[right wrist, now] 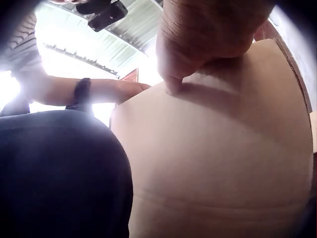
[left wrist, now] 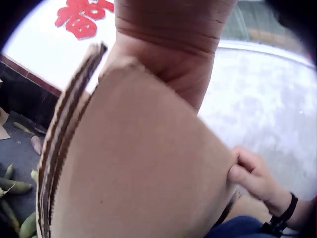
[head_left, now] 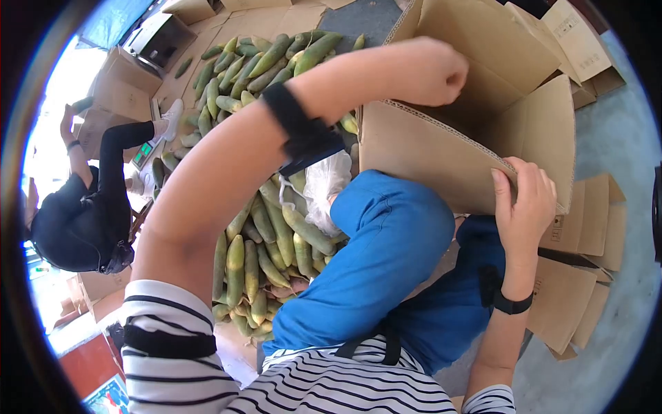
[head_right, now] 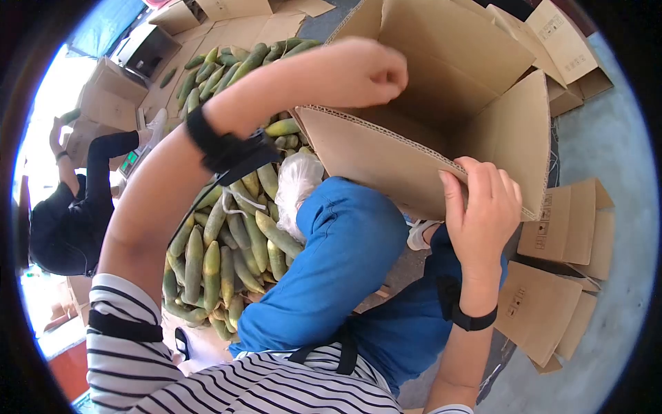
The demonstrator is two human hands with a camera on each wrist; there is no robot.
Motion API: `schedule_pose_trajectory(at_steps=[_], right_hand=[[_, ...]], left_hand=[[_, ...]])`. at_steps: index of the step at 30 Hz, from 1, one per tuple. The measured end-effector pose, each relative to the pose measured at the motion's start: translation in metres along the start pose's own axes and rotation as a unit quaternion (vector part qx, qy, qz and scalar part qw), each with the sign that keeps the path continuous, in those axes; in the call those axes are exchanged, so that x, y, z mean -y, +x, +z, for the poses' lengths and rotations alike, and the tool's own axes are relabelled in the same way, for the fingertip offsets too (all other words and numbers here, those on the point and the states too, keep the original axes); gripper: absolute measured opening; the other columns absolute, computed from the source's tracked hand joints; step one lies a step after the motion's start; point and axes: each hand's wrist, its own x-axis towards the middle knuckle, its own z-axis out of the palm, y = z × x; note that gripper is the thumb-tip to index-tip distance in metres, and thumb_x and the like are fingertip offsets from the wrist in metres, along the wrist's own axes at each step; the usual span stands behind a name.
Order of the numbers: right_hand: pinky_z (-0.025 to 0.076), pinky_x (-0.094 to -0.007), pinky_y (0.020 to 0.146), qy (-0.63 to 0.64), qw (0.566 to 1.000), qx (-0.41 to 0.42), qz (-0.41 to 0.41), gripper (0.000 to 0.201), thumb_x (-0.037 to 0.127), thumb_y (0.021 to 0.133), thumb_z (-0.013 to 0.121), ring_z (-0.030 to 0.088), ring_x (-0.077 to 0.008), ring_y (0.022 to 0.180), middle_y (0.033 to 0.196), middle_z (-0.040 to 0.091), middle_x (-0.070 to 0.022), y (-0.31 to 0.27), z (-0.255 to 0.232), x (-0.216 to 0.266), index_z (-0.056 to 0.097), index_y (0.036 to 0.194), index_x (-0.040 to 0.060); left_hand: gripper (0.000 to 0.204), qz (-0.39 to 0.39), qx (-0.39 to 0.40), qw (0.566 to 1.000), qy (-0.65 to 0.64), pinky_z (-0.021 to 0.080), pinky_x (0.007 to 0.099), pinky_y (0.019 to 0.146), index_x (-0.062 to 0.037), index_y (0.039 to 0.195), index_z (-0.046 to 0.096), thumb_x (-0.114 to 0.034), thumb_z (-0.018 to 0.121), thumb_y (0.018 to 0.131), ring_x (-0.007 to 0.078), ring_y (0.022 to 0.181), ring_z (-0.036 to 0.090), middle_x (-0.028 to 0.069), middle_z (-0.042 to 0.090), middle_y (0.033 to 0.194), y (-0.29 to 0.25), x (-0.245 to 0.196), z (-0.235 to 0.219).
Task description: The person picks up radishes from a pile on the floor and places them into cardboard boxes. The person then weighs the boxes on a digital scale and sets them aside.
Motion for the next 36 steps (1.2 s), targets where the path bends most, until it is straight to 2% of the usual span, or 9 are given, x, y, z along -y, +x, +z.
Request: schedule_pose_trajectory(at_steps=[3,7,9,11,14,16,20,26,36], right_hand=[[0.041,-0.0353,0.069,0.022,1.000,0.017,-0.006,0.017,0.023,0.084,0.068,0.057,-0.0235,0.075,0.081,0.061,-0.0036,-0.006,-0.001,0.000,0.062,0.091,0.0089],[0.040,-0.0350,0.067,-0.013,1.000,-0.010,-0.023,0.017,0.023,0.083,0.069,0.057,-0.0238,0.072,0.079,0.060,-0.0038,-0.009,-0.001,-0.006,0.062,0.090,0.0087],[0.040,-0.0354,0.066,-0.008,0.999,-0.025,-0.019,0.017,0.021,0.083,0.070,0.056,-0.0248,0.072,0.079,0.060,-0.0051,-0.008,0.000,-0.011,0.062,0.090,0.0080],[0.040,-0.0355,0.067,-0.013,0.999,-0.020,-0.028,0.017,0.020,0.083,0.070,0.056,-0.0252,0.072,0.079,0.060,-0.0056,-0.010,-0.001,-0.015,0.062,0.090,0.0075],[0.041,-0.0363,0.068,-0.018,0.999,-0.006,-0.036,0.016,0.018,0.083,0.069,0.057,-0.0262,0.073,0.080,0.060,-0.0065,-0.014,-0.002,-0.009,0.061,0.091,0.0061],[0.041,-0.0368,0.069,-0.021,0.999,0.001,-0.025,0.017,0.018,0.084,0.069,0.057,-0.0266,0.074,0.081,0.060,-0.0066,-0.013,-0.002,-0.003,0.061,0.091,0.0059],[0.041,-0.0368,0.069,-0.020,1.000,0.005,-0.004,0.017,0.019,0.084,0.069,0.056,-0.0267,0.074,0.080,0.060,-0.0068,-0.008,-0.001,0.003,0.060,0.091,0.0055],[0.040,-0.0369,0.067,-0.021,1.000,0.020,-0.011,0.018,0.018,0.082,0.070,0.055,-0.0275,0.072,0.079,0.059,-0.0079,-0.011,-0.005,0.005,0.059,0.088,0.0052],[0.040,-0.0373,0.066,0.001,1.000,0.004,-0.019,0.020,0.020,0.080,0.072,0.055,-0.0264,0.069,0.075,0.058,-0.0061,-0.012,-0.008,0.006,0.058,0.086,0.0069]], left_hand=[[0.015,0.026,-0.255,0.959,-0.121,0.051,0.0247,0.069,-0.0039,0.100,0.065,-0.014,0.061,0.090,0.0106,0.076,0.064,0.0056,0.068,0.083,-0.045,-0.013,-0.020],[0.011,-0.203,-0.322,0.918,-0.110,0.051,0.0238,0.070,-0.0006,0.099,0.064,-0.008,0.061,0.090,0.0068,0.078,0.062,0.0049,0.067,0.084,-0.142,0.010,0.016],[0.008,-0.293,-0.264,0.917,-0.058,0.053,0.0306,0.069,-0.0023,0.094,0.063,-0.007,0.060,0.088,0.0196,0.075,0.066,0.0115,0.066,0.084,-0.200,0.044,0.081],[0.023,-0.405,0.006,0.914,0.043,0.052,0.0425,0.081,-0.0057,0.102,0.061,-0.018,0.061,0.083,0.0340,0.092,0.062,0.0157,0.062,0.097,-0.268,0.071,0.163],[0.043,-0.393,0.322,0.854,0.108,0.042,0.0464,0.097,-0.0053,0.114,0.056,-0.016,0.068,0.073,0.0307,0.121,0.046,0.0139,0.050,0.123,-0.319,0.069,0.246],[0.026,-0.284,0.164,0.916,0.233,0.040,0.0468,0.096,-0.0068,0.102,0.059,-0.013,0.062,0.077,0.0290,0.111,0.051,0.0112,0.056,0.105,-0.349,0.070,0.296],[0.021,-0.204,0.085,0.936,0.274,0.038,0.0473,0.096,-0.0079,0.099,0.062,-0.012,0.059,0.079,0.0284,0.105,0.052,0.0093,0.057,0.102,-0.360,0.079,0.336],[0.042,-0.287,0.294,0.899,0.152,0.042,0.0482,0.089,-0.0096,0.092,0.067,-0.036,0.078,0.062,0.0297,0.106,0.051,0.0081,0.055,0.097,-0.357,0.068,0.317],[0.053,-0.579,0.107,0.790,-0.172,0.052,0.0393,0.077,0.0015,0.100,0.066,-0.039,0.078,0.068,0.0332,0.090,0.066,0.0202,0.067,0.098,-0.413,-0.011,0.230]])
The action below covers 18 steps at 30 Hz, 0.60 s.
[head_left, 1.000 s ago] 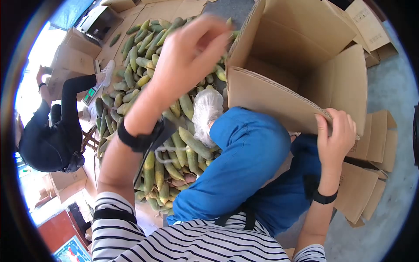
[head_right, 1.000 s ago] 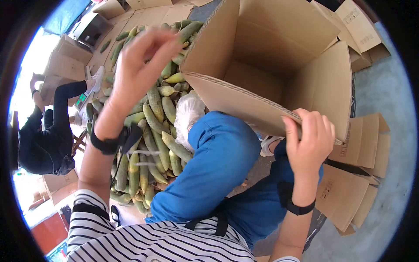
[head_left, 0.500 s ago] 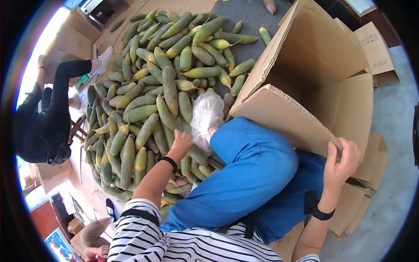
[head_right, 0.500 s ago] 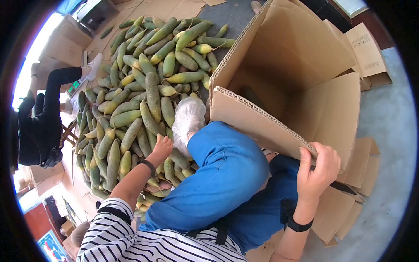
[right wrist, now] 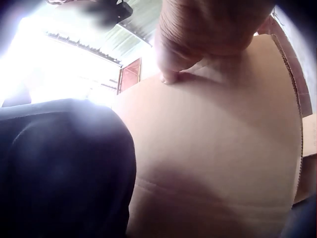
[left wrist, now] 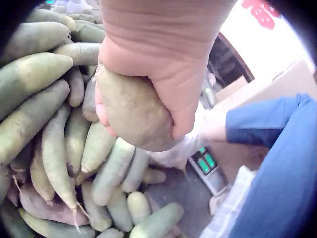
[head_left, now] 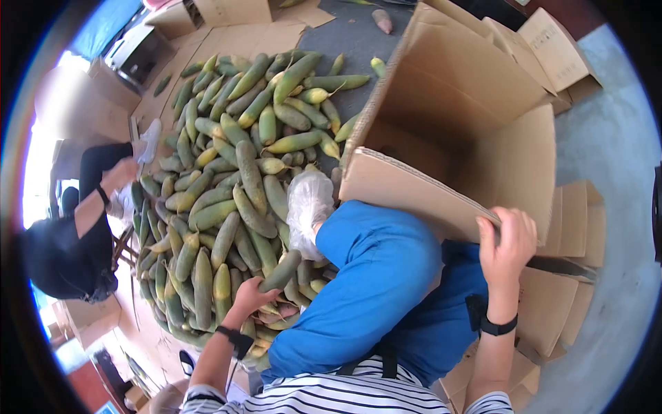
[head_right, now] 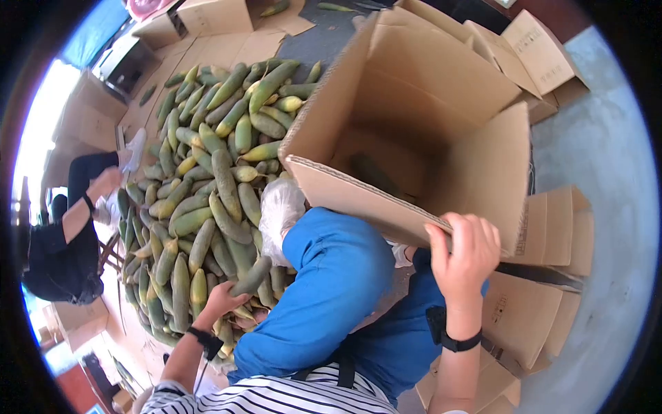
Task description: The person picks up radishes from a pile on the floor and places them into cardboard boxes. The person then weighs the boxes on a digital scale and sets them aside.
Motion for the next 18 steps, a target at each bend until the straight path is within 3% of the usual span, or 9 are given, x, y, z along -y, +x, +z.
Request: schedule_pose_trajectory(at_steps=[1,3,4,6,10,13,14,16,18], right_hand=[[0.040,-0.0374,0.066,-0.005,1.000,-0.010,-0.004,0.021,0.021,0.080,0.072,0.055,-0.0259,0.069,0.075,0.057,-0.0059,0.002,0.001,0.003,0.058,0.086,0.0071],[0.040,-0.0372,0.066,-0.019,0.999,-0.024,-0.011,0.022,0.025,0.082,0.071,0.054,-0.0250,0.070,0.076,0.056,-0.0055,0.003,0.004,0.006,0.058,0.086,0.0075],[0.040,-0.0372,0.066,-0.021,0.999,-0.029,-0.010,0.022,0.025,0.082,0.071,0.054,-0.0250,0.070,0.076,0.056,-0.0055,0.003,0.004,0.006,0.058,0.086,0.0075],[0.040,-0.0368,0.067,-0.026,0.999,-0.027,-0.001,0.023,0.027,0.082,0.070,0.054,-0.0249,0.070,0.076,0.056,-0.0055,0.003,0.004,0.008,0.058,0.087,0.0075],[0.040,-0.0373,0.068,-0.028,0.999,-0.028,0.000,0.021,0.026,0.084,0.067,0.055,-0.0264,0.072,0.076,0.056,-0.0065,0.000,0.004,0.009,0.058,0.088,0.0073],[0.040,-0.0390,0.068,-0.027,0.999,-0.023,-0.004,0.021,0.026,0.086,0.066,0.055,-0.0280,0.074,0.078,0.056,-0.0077,-0.004,0.002,0.008,0.059,0.090,0.0066],[0.040,-0.0395,0.068,-0.042,0.999,-0.023,0.003,0.021,0.026,0.086,0.065,0.055,-0.0285,0.074,0.078,0.056,-0.0081,-0.004,0.003,0.008,0.059,0.090,0.0062],[0.040,-0.0398,0.069,-0.040,0.999,-0.024,-0.007,0.022,0.026,0.087,0.065,0.055,-0.0291,0.075,0.079,0.056,-0.0086,-0.007,0.003,0.006,0.059,0.091,0.0055],[0.041,-0.0401,0.069,-0.047,0.999,-0.022,-0.008,0.022,0.026,0.087,0.064,0.055,-0.0297,0.075,0.079,0.056,-0.0091,-0.006,0.005,0.007,0.059,0.091,0.0047]], left_hand=[[0.053,0.009,-0.002,1.000,0.007,0.052,0.0393,0.077,0.0015,0.100,0.066,-0.039,0.078,0.068,0.0332,0.090,0.066,0.0202,0.067,0.098,-0.008,-0.010,-0.014],[0.049,0.028,-0.112,0.977,-0.181,0.051,0.0353,0.079,0.0027,0.103,0.064,-0.029,0.078,0.069,0.0247,0.089,0.066,0.0176,0.067,0.096,-0.030,-0.032,-0.039],[0.049,0.032,-0.115,0.976,-0.180,0.051,0.0353,0.079,0.0027,0.103,0.064,-0.029,0.078,0.069,0.0247,0.089,0.066,0.0176,0.067,0.096,-0.040,-0.050,-0.056],[0.048,0.184,-0.245,0.921,-0.241,0.049,0.0330,0.082,0.0027,0.107,0.060,-0.020,0.077,0.069,0.0189,0.089,0.064,0.0132,0.066,0.093,-0.052,-0.102,-0.097],[0.063,0.391,-0.284,0.830,-0.279,0.047,0.0340,0.089,-0.0004,0.122,0.051,-0.012,0.077,0.067,0.0215,0.102,0.059,0.0131,0.058,0.110,-0.075,-0.224,-0.159],[0.066,0.554,-0.374,0.737,-0.102,0.048,0.0398,0.088,-0.0021,0.122,0.050,-0.016,0.078,0.064,0.0357,0.103,0.057,0.0186,0.058,0.108,-0.071,-0.305,-0.192],[0.065,0.554,-0.373,0.741,-0.066,0.048,0.0405,0.089,-0.0034,0.123,0.052,-0.018,0.079,0.065,0.0340,0.103,0.058,0.0175,0.059,0.112,-0.066,-0.328,-0.196],[0.047,0.559,-0.345,0.753,-0.030,0.050,0.0414,0.080,-0.0028,0.106,0.056,-0.019,0.077,0.068,0.0339,0.095,0.059,0.0141,0.059,0.095,-0.052,-0.368,-0.194],[0.044,0.512,-0.289,0.803,0.103,0.054,0.0394,0.070,-0.0022,0.101,0.058,-0.023,0.078,0.067,0.0316,0.084,0.065,0.0143,0.060,0.092,-0.040,-0.399,-0.188]])
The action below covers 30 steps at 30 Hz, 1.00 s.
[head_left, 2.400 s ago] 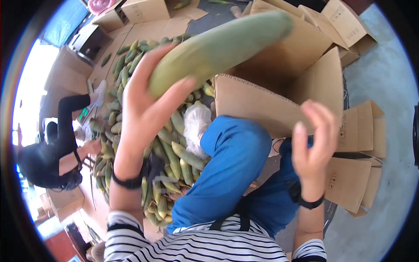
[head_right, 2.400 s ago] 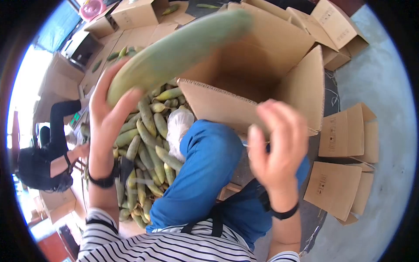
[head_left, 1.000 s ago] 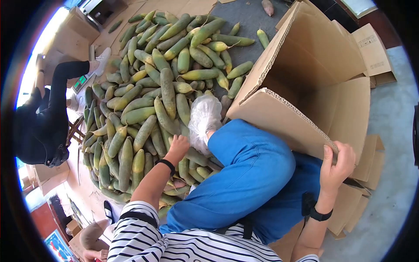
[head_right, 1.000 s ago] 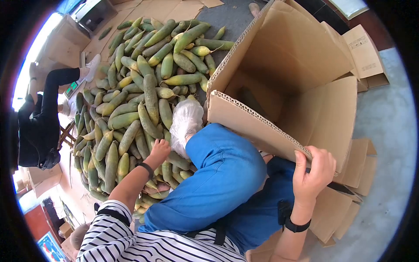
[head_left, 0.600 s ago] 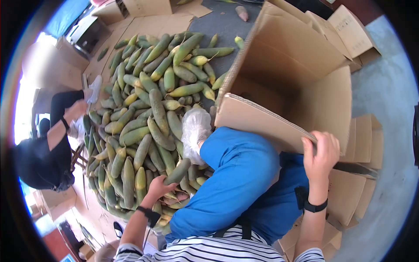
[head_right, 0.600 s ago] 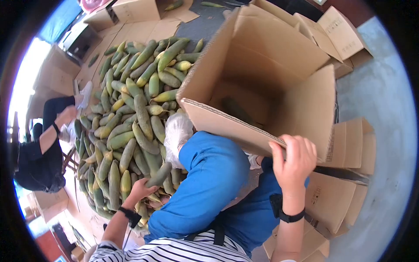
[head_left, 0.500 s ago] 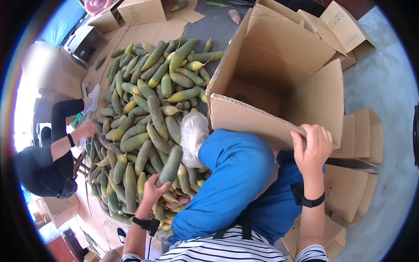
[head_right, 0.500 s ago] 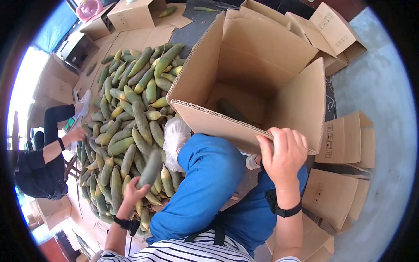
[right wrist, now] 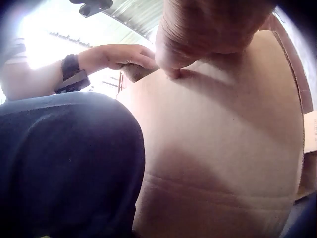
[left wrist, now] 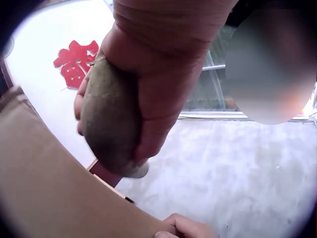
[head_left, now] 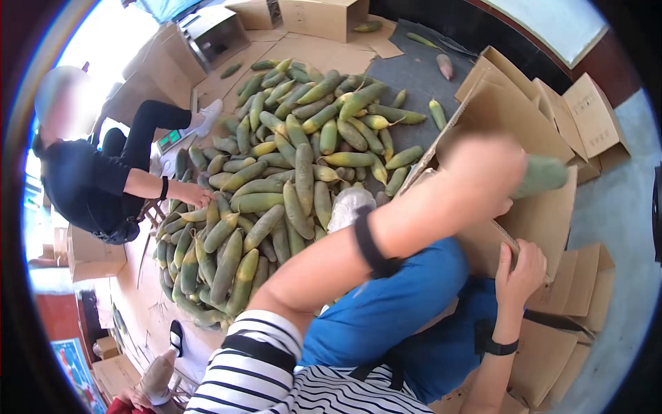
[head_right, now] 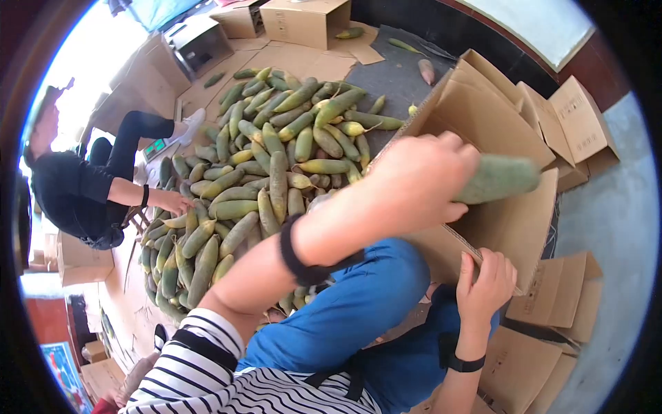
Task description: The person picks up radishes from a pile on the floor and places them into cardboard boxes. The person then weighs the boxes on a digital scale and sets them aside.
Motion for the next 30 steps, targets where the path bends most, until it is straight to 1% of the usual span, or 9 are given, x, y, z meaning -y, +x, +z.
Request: schedule_pose_trajectory(at_steps=[3,7,10,13,15,19,22,26,30], right_hand=[[0.042,-0.0401,0.071,-0.007,1.000,0.001,0.002,0.024,0.027,0.089,0.062,0.054,-0.0304,0.075,0.080,0.056,-0.0105,0.002,0.000,0.003,0.059,0.092,0.0025],[0.042,-0.0402,0.071,-0.024,1.000,-0.002,-0.004,0.025,0.027,0.089,0.062,0.055,-0.0304,0.076,0.081,0.056,-0.0107,-0.004,0.001,0.002,0.059,0.092,0.0024],[0.041,-0.0400,0.071,-0.031,0.999,0.006,0.001,0.024,0.027,0.090,0.062,0.055,-0.0305,0.077,0.081,0.057,-0.0108,-0.003,0.004,-0.001,0.059,0.092,0.0027],[0.041,-0.0399,0.070,-0.042,0.999,0.002,-0.006,0.023,0.026,0.090,0.062,0.055,-0.0305,0.077,0.082,0.057,-0.0107,-0.003,0.005,0.000,0.059,0.093,0.0033],[0.040,-0.0395,0.068,-0.045,0.999,-0.017,-0.014,0.023,0.026,0.091,0.062,0.055,-0.0304,0.075,0.081,0.057,-0.0106,-0.003,0.006,0.000,0.058,0.094,0.0038],[0.041,-0.0389,0.067,-0.050,0.999,-0.005,-0.001,0.024,0.027,0.091,0.063,0.056,-0.0302,0.074,0.081,0.058,-0.0103,-0.009,0.008,-0.006,0.058,0.095,0.0042],[0.041,-0.0396,0.068,-0.037,0.999,-0.018,-0.014,0.024,0.027,0.090,0.063,0.056,-0.0305,0.075,0.082,0.059,-0.0104,-0.010,0.008,-0.006,0.058,0.095,0.0040],[0.042,-0.0405,0.069,-0.048,0.999,-0.008,-0.001,0.023,0.026,0.089,0.063,0.057,-0.0310,0.077,0.083,0.059,-0.0108,-0.005,0.008,0.000,0.059,0.095,0.0042],[0.041,-0.0415,0.069,-0.032,0.999,-0.003,0.010,0.019,0.023,0.086,0.066,0.057,-0.0309,0.078,0.082,0.059,-0.0096,0.000,0.006,0.002,0.060,0.093,0.0063]], left_hand=[[0.033,0.019,0.207,0.978,0.015,0.055,0.0381,0.064,-0.0012,0.089,0.066,-0.024,0.078,0.069,0.0303,0.075,0.067,0.0146,0.065,0.085,0.032,0.007,0.037],[0.022,-0.018,0.301,0.954,-0.009,0.055,0.0378,0.065,-0.0008,0.083,0.068,-0.018,0.075,0.070,0.0303,0.078,0.067,0.0143,0.065,0.081,0.034,0.011,0.053],[0.024,0.032,0.019,0.997,-0.074,0.054,0.0377,0.068,-0.0021,0.094,0.064,-0.011,0.070,0.073,0.0312,0.084,0.065,0.0137,0.064,0.095,0.005,0.011,0.057],[0.030,0.041,-0.197,0.961,-0.187,0.054,0.0373,0.073,-0.0046,0.103,0.059,-0.009,0.069,0.075,0.0316,0.090,0.063,0.0129,0.060,0.109,-0.060,0.018,0.033],[0.032,-0.007,-0.226,0.954,-0.195,0.053,0.0380,0.078,-0.0058,0.105,0.060,-0.006,0.070,0.075,0.0311,0.096,0.062,0.0126,0.060,0.110,-0.118,0.042,0.033],[0.042,-0.346,-0.094,0.934,0.015,0.044,0.0428,0.098,-0.0040,0.117,0.058,-0.012,0.071,0.077,0.0363,0.116,0.053,0.0183,0.057,0.123,-0.287,0.131,0.055],[0.066,-0.579,0.031,0.794,0.185,0.042,0.0472,0.099,-0.0036,0.127,0.049,-0.020,0.074,0.068,0.0383,0.118,0.050,0.0220,0.052,0.125,-0.428,0.162,0.053],[0.076,-0.753,0.137,0.634,0.112,0.044,0.0489,0.097,-0.0032,0.135,0.039,-0.024,0.073,0.070,0.0418,0.119,0.049,0.0236,0.052,0.127,-0.567,0.168,0.061],[0.079,-0.740,0.133,0.640,0.159,0.046,0.0498,0.095,-0.0079,0.139,0.035,-0.022,0.071,0.070,0.0413,0.114,0.055,0.0222,0.057,0.122,-0.574,0.171,0.069]])
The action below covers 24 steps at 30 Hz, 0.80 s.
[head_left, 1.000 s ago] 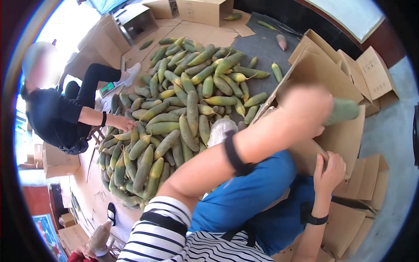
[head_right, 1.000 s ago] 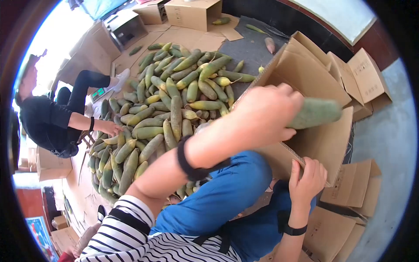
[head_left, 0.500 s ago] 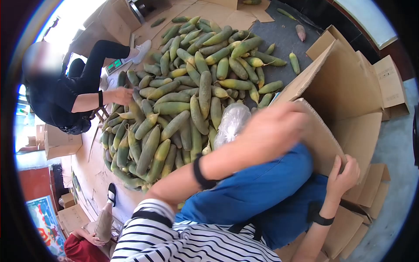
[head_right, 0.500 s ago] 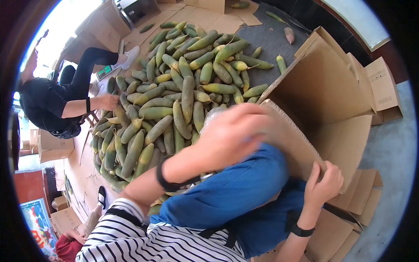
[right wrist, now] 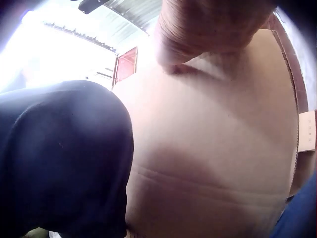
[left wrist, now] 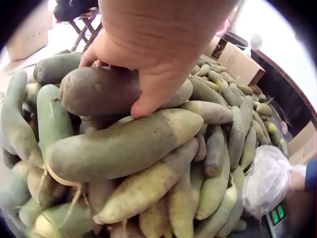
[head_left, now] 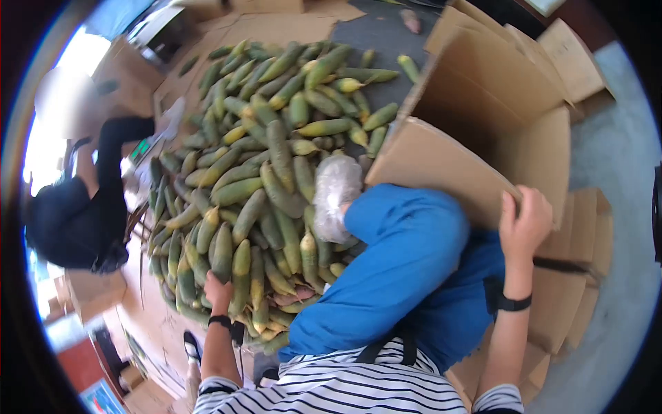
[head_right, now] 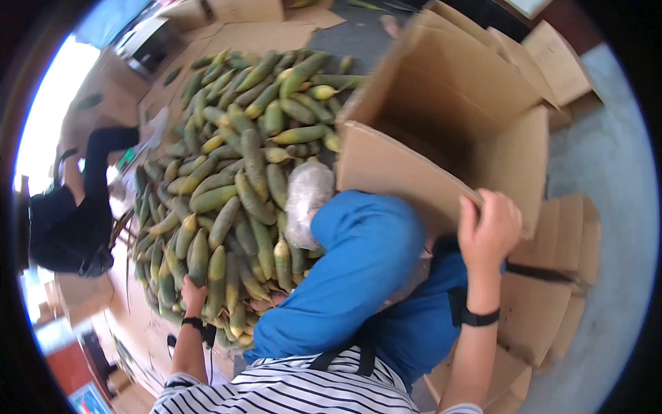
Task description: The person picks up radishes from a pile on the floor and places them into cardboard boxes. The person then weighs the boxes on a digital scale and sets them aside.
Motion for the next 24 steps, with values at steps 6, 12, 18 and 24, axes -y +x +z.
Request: schedule_pose_trajectory(at_steps=[6,12,18,24], right_hand=[[0.040,-0.0376,0.067,0.037,0.999,-0.019,0.009,0.022,0.026,0.080,0.070,0.055,-0.0271,0.073,0.077,0.057,-0.0067,0.001,-0.005,0.000,0.058,0.086,0.0083],[0.040,-0.0356,0.066,0.035,0.998,-0.049,0.015,0.025,0.030,0.079,0.071,0.054,-0.0233,0.071,0.074,0.055,-0.0031,0.003,0.000,-0.003,0.056,0.082,0.0106],[0.040,-0.0354,0.065,0.060,0.996,-0.056,0.019,0.026,0.030,0.079,0.071,0.052,-0.0226,0.068,0.071,0.052,-0.0031,-0.005,-0.001,-0.006,0.054,0.080,0.0107],[0.039,-0.0357,0.063,0.076,0.995,-0.065,0.018,0.026,0.028,0.077,0.072,0.053,-0.0240,0.067,0.073,0.055,-0.0045,-0.011,0.002,-0.009,0.057,0.085,0.0084]], left_hand=[[0.073,0.097,-0.032,0.972,-0.210,0.045,0.0437,0.095,0.0016,0.133,0.046,-0.025,0.074,0.072,0.0388,0.111,0.058,0.0257,0.058,0.122,-0.008,0.003,0.003],[0.063,0.272,0.018,0.861,-0.429,0.037,0.0329,0.102,0.0063,0.133,0.044,-0.010,0.071,0.078,0.0234,0.115,0.052,0.0164,0.054,0.126,-0.098,-0.140,-0.076],[0.075,0.559,-0.035,0.715,-0.419,0.041,0.0354,0.099,0.0026,0.137,0.043,-0.003,0.072,0.067,0.0229,0.113,0.055,0.0153,0.056,0.125,-0.189,-0.299,-0.225],[0.053,0.727,-0.148,0.633,-0.223,0.050,0.0372,0.084,-0.0047,0.123,0.057,-0.009,0.072,0.071,0.0336,0.097,0.062,0.0164,0.061,0.108,-0.249,-0.420,-0.296]])
